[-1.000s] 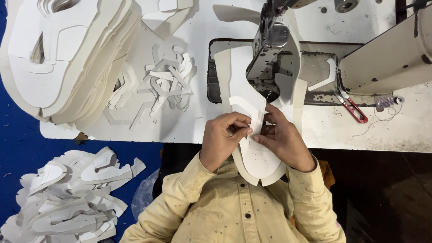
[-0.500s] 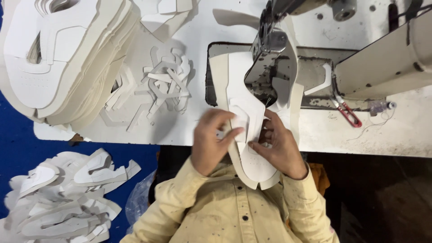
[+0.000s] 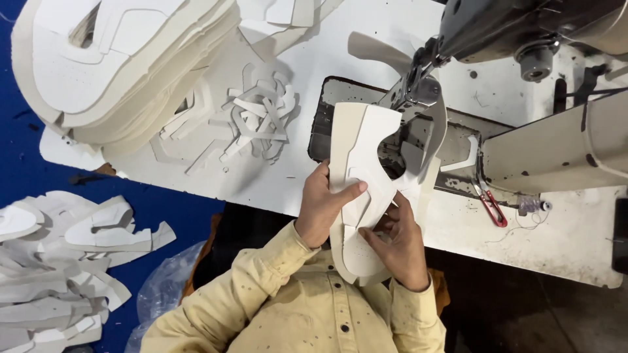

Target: The person aligns white shoe parts under a sewing machine needle and sews them together. They repeatedly pick up new parts from a stack, position them, and operate the machine to stitch the pieces.

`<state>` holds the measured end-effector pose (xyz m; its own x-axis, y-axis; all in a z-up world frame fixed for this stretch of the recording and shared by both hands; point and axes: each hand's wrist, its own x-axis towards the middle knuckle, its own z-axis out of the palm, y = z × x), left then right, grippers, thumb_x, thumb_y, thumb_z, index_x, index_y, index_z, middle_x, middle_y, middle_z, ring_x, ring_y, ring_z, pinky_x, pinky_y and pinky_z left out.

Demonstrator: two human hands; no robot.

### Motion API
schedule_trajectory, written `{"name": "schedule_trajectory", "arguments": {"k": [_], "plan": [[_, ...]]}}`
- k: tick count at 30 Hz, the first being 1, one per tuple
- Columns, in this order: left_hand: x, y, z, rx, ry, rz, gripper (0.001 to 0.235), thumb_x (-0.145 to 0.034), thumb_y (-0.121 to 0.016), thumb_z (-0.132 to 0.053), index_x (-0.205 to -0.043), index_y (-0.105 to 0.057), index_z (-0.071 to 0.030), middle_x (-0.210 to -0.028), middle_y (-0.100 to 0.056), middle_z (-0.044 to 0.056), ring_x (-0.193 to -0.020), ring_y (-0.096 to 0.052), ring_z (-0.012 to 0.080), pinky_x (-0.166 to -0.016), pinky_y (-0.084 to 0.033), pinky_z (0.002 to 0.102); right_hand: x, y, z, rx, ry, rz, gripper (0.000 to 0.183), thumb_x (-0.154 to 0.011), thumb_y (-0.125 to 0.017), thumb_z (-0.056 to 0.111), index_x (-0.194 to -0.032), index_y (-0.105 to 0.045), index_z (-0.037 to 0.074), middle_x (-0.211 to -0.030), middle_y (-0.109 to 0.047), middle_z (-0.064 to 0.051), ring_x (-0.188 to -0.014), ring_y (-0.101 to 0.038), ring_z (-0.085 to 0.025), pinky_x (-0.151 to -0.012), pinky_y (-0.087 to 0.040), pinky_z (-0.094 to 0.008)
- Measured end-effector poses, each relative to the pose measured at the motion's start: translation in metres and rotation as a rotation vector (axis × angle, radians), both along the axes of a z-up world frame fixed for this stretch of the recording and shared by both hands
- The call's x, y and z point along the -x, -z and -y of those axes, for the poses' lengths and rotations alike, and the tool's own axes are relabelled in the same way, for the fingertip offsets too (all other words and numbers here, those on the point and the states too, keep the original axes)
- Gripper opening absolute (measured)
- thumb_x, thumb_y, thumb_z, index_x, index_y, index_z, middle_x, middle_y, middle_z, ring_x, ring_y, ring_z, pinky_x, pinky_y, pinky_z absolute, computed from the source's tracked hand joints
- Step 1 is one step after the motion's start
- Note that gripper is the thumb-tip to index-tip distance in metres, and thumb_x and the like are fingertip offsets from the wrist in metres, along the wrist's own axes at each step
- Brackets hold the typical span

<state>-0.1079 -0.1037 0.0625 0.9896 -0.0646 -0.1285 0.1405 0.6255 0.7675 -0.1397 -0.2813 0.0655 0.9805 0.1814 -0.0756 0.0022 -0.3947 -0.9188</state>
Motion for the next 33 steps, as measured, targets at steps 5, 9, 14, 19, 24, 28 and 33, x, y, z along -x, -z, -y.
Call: {"name": "schedule_trajectory", "arguments": {"k": [5,9,14,19,24,28,33], "plan": [[0.004,0.002,-0.002,0.016,-0.021,-0.011,0.034,-0.092,-0.074,-0.003,-0.122,-0.062,0.004,-0.106,-0.072,0.007,-0.092,-0.068,0.0114,-0.083,-0.057,0.029,0.003,0.0,-0.006,0.033,0.011,0.046,0.083,-0.077,-0.08,-0.006,-0.148,-0.037,0.002,-0.104,-0.072,-0.014,-0.094,-0.075,-0.021,-0.074,-0.064,-0.033],[0.005,0.008,-0.004,-0.003,-0.04,-0.022,0.031,-0.092,-0.075,-0.006,-0.119,-0.063,0.003,-0.106,-0.072,0.006,-0.093,-0.068,0.0107,-0.083,-0.057,0.028,0.003,0.0,-0.01,0.038,0.027,0.052,0.083,-0.076,-0.08,-0.005,-0.147,-0.038,0.001,-0.102,-0.072,-0.014,-0.093,-0.075,-0.021,-0.075,-0.064,-0.034],[0.007,0.015,-0.001,0.055,-0.037,-0.048,0.028,-0.095,-0.075,-0.01,-0.117,-0.066,0.005,-0.105,-0.073,0.007,-0.093,-0.067,0.0104,-0.083,-0.056,0.028,0.005,0.0,-0.01,0.053,0.054,0.053,0.084,-0.075,-0.081,-0.005,-0.147,-0.039,0.001,-0.102,-0.073,-0.014,-0.092,-0.076,-0.021,-0.075,-0.064,-0.034],[0.009,0.007,0.004,0.127,-0.07,-0.046,0.029,-0.095,-0.074,-0.01,-0.118,-0.066,0.005,-0.105,-0.073,0.007,-0.091,-0.067,0.01,-0.083,-0.056,0.028,0.01,0.009,-0.009,0.07,0.083,0.109,0.087,-0.076,-0.08,-0.006,-0.149,-0.035,-0.002,-0.104,-0.071,-0.015,-0.094,-0.075,-0.022,-0.077,-0.063,-0.033],[-0.005,-0.024,-0.004,-0.064,-0.041,0.151,0.026,-0.097,-0.074,-0.013,-0.115,-0.069,0.004,-0.102,-0.074,0.006,-0.09,-0.066,0.0082,-0.08,-0.055,0.027,0.014,0.001,-0.005,-0.12,0.087,0.175,0.074,-0.084,-0.075,-0.001,-0.147,-0.036,-0.006,-0.118,-0.066,-0.016,-0.107,-0.07,-0.022,-0.089,-0.059,-0.033],[-0.026,-0.061,-0.011,-0.486,0.034,0.366,0.031,-0.094,-0.074,-0.019,-0.115,-0.07,0.004,-0.102,-0.077,0.005,-0.09,-0.068,0.0067,-0.078,-0.057,0.027,0.005,0.0,0.01,-0.402,0.093,0.185,0.042,-0.102,-0.065,0.013,-0.137,-0.054,-0.008,-0.118,-0.069,-0.013,-0.108,-0.067,-0.019,-0.094,-0.054,-0.03],[-0.06,-0.062,-0.014,-0.755,0.193,0.437,0.034,-0.089,-0.079,-0.019,-0.112,-0.07,0.005,-0.096,-0.077,0.01,-0.086,-0.069,0.011,-0.076,-0.056,0.029,-0.018,0.001,0.001,-0.379,0.245,0.053,0.03,-0.101,-0.065,0.018,-0.114,-0.072,-0.007,-0.091,-0.075,-0.01,-0.079,-0.068,-0.015,-0.071,-0.055,-0.028]]}}
